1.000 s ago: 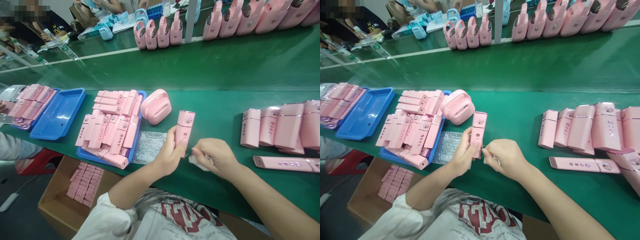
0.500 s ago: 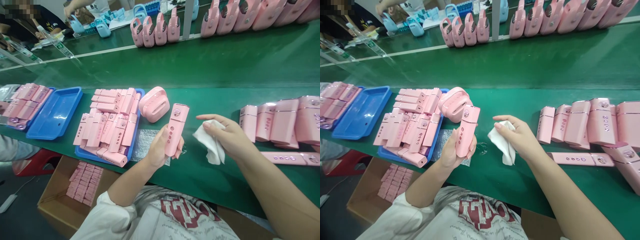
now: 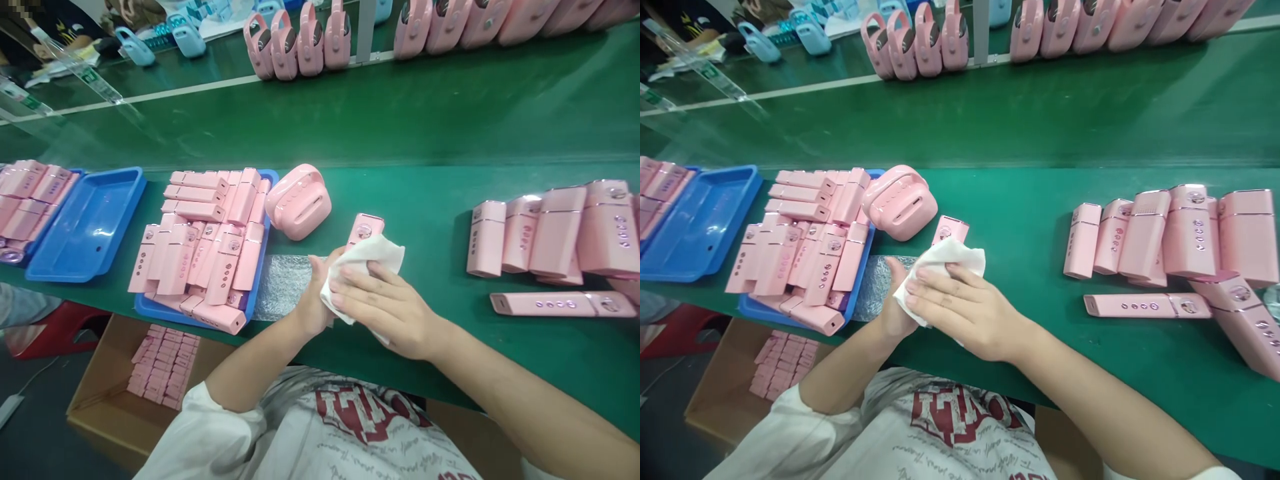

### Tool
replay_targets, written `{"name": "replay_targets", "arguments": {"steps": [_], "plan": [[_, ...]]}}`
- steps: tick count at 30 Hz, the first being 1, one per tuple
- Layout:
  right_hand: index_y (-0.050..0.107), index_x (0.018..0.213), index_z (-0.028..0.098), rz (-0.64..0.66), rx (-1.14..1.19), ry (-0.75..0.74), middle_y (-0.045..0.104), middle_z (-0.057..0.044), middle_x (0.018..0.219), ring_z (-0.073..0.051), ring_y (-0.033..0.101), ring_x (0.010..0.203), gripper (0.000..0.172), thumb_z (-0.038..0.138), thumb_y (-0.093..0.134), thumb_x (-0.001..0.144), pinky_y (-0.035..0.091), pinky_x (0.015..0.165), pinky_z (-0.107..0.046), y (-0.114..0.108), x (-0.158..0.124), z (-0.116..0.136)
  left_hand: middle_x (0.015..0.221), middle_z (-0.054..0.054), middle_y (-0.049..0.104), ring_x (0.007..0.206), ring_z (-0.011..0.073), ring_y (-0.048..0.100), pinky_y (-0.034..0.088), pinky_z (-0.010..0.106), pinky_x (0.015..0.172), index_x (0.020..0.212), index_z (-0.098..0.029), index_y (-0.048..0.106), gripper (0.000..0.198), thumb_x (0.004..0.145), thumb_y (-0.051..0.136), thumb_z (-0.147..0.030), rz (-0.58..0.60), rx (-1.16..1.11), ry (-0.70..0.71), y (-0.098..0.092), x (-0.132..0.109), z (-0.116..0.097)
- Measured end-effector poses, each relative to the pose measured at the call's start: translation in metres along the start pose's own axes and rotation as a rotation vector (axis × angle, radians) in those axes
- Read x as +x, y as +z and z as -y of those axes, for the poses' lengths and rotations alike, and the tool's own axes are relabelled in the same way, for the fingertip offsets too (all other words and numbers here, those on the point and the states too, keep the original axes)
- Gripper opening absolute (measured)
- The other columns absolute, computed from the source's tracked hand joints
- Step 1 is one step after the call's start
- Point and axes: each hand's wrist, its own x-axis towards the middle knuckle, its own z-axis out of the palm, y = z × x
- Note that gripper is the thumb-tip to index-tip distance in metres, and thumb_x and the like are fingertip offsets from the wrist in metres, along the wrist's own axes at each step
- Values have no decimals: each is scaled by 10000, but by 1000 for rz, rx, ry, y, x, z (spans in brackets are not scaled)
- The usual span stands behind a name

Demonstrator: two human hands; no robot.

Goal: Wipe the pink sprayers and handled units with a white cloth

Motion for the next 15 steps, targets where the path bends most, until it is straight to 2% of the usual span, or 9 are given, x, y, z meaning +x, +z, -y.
{"name": "replay_targets", "arguments": {"steps": [1,3,5,6,8,9,10,12,15], "plan": [[330,1443,168,7,-27,-3,631,-44,1241,-107,309,1381,502,108,363,946,228,1184,-329,-1,0,-4,591,-15,569,430,108,491,347,218,378,1189,-137,500,940,620,398,-879,3,61,34,0,0,0],[342,1434,203,-86,-66,150,615,-58,1263,-140,338,1371,508,103,369,937,278,1169,-388,-3,-1,-11,573,-23,544,401,101,450,350,223,372,1183,-147,499,933,638,327,-885,61,225,99,0,-1,1],[416,1380,253,-164,-92,248,618,-56,1255,-191,409,1334,475,117,400,925,323,1141,-447,-4,-2,-14,543,-25,513,389,95,429,341,218,365,1051,-155,551,875,654,268,-882,106,317,89,1,-2,3],[467,1336,254,-163,-90,218,639,-52,1222,-203,456,1301,440,122,415,919,329,1137,-448,-4,-2,-13,517,-20,490,394,94,430,340,216,368,915,-148,576,842,665,236,-877,115,346,93,1,-2,4],[540,1246,223,-101,-68,84,684,-45,1133,-190,538,1227,372,120,448,901,330,1139,-396,-2,-2,-11,468,-12,439,387,86,424,323,207,358,653,-153,514,775,691,203,-862,120,377,112,2,-1,5],[556,1217,209,-83,-46,59,692,-44,1114,-179,563,1197,354,113,461,890,345,1128,-370,-1,-2,-10,459,-14,428,371,78,414,307,201,344,617,-158,480,752,705,207,-853,128,374,102,2,-1,5],[566,1200,201,-113,-6,114,688,-48,1121,-175,579,1176,343,109,466,884,371,1108,-359,-2,-2,-12,466,-23,435,353,69,400,295,193,331,659,-155,486,728,723,244,-839,140,356,78,2,0,5],[592,1153,204,-361,135,442,673,-53,1141,-182,598,1140,296,143,474,888,437,1046,-369,-6,-1,-20,514,-57,476,321,50,369,282,171,310,905,-159,494,624,756,433,-763,187,277,15,3,-1,2],[634,989,194,-916,542,1045,682,-43,1023,-172,645,1005,183,178,494,872,507,957,-358,-16,3,-40,555,-94,510,310,38,375,285,135,300,1101,-208,385,539,751,691,-481,264,184,-10,3,-3,-3]]}}
